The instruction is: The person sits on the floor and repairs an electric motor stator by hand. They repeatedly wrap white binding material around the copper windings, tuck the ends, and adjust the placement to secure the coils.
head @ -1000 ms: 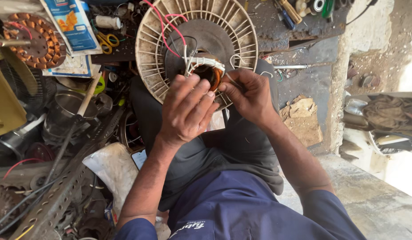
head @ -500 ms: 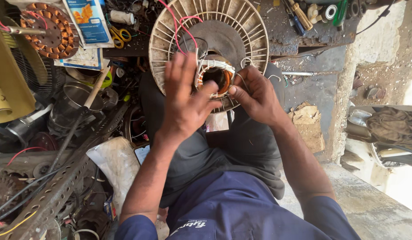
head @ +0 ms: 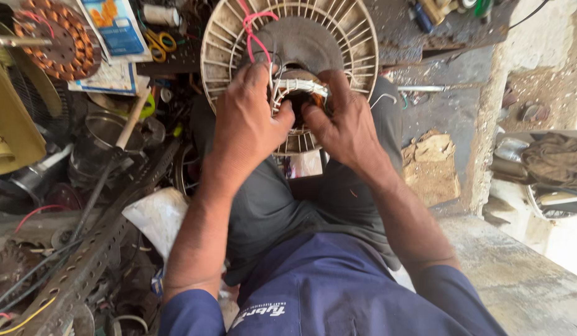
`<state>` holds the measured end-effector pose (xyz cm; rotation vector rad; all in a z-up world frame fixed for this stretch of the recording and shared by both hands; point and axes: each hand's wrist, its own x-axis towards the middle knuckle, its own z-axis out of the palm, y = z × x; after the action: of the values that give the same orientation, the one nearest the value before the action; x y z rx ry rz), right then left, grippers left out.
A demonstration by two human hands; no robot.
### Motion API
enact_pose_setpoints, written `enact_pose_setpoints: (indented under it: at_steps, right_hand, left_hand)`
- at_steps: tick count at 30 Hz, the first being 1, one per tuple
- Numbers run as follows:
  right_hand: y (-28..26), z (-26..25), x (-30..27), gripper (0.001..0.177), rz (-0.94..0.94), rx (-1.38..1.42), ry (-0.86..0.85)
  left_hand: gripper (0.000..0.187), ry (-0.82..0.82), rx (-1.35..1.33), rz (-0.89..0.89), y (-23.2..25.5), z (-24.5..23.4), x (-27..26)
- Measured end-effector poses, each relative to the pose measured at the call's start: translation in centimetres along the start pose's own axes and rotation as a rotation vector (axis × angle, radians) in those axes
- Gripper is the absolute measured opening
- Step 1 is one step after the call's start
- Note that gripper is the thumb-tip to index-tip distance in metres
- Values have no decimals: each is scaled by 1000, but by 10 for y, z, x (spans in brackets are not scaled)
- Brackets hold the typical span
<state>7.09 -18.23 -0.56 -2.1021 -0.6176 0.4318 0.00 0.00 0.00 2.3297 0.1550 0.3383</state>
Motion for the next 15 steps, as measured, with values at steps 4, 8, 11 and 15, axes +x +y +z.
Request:
enact_pose_setpoints:
  at_steps: [4, 8, 11, 15]
  right_hand:
    - [7, -3, 3, 42, -15, 105, -68]
    - [9, 0, 3, 43, 5, 51, -77]
    - [6, 0, 7, 42, 3, 83, -61]
    - [6, 2, -6, 43, -50, 93, -22]
  left_hand:
    - [35, -179, -114, -22, -19, -7, 3]
    - [43, -161, -223, 132, -31, -14, 3]
    - [47, -107, -226, 161, -24, -15, 7]
    - [64, -137, -321, -291, 4, -21, -5]
